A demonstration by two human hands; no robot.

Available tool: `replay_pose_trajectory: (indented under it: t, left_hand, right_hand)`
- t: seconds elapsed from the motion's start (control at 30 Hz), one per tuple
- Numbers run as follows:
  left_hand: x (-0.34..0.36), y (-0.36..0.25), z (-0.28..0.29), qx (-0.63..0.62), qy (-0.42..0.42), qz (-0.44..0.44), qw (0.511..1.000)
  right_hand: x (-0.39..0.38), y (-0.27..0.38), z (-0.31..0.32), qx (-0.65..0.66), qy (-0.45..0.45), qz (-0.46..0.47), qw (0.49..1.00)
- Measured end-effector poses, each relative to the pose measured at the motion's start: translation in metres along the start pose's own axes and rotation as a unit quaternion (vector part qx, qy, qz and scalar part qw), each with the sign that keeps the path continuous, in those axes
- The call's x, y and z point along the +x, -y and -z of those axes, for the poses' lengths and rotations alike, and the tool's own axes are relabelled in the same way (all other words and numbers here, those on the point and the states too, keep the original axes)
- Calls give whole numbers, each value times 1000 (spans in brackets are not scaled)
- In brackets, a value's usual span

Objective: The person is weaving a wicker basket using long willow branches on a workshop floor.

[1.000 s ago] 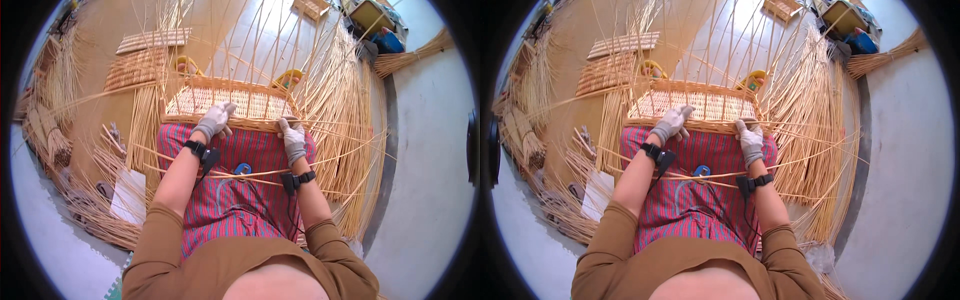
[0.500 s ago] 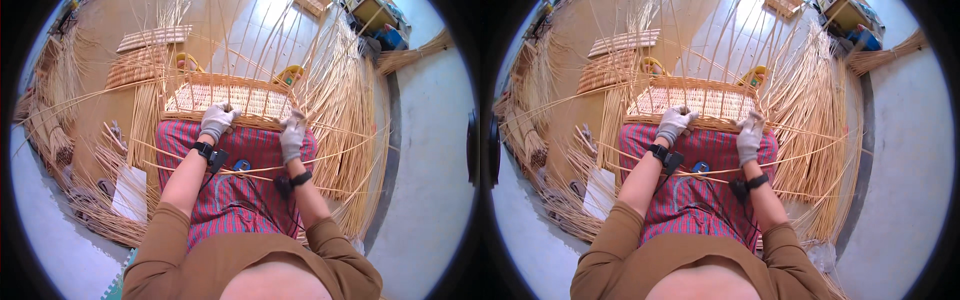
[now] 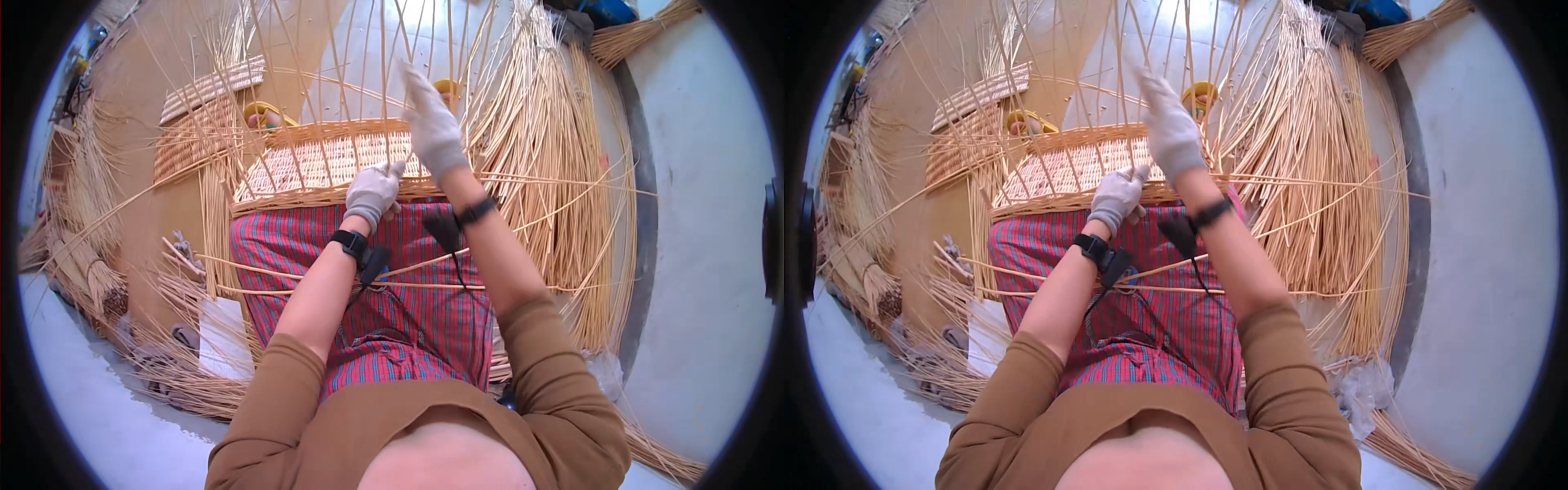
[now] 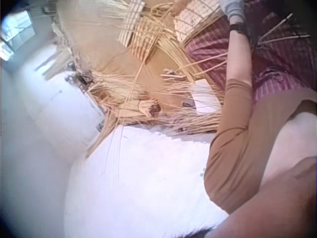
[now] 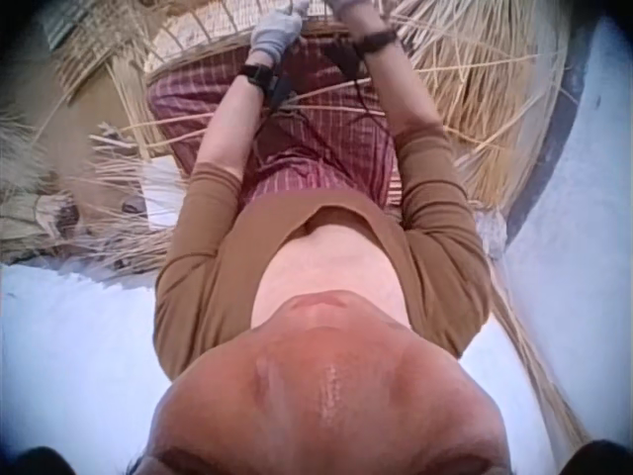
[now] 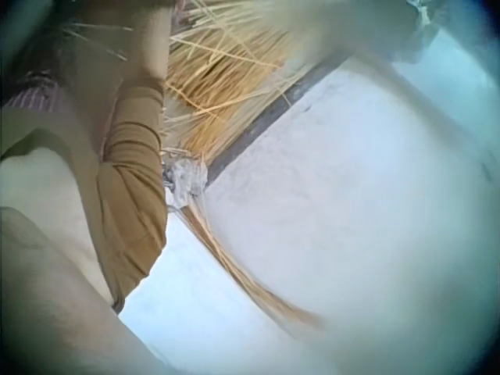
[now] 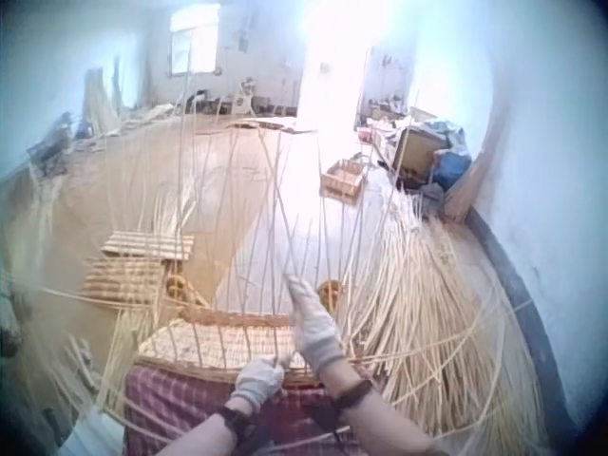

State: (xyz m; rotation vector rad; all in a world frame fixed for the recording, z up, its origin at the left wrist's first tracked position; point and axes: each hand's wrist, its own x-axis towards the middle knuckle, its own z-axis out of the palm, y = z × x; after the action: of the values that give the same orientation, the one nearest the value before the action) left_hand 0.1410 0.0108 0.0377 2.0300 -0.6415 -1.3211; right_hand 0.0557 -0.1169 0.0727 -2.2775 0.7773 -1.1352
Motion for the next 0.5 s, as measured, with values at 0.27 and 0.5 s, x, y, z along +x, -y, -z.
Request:
replay_pose_trajectory:
  t: [0.27, 0.5]
  left_hand:
    - [17, 4, 3, 53, -83, -138, 986]
    - [25, -22, -10, 163, -242, -89, 952]
  right_hand:
    - [-82, -76, 75, 277, 20, -268, 923]
    - [-96, -48, 83, 280, 91, -201, 934]
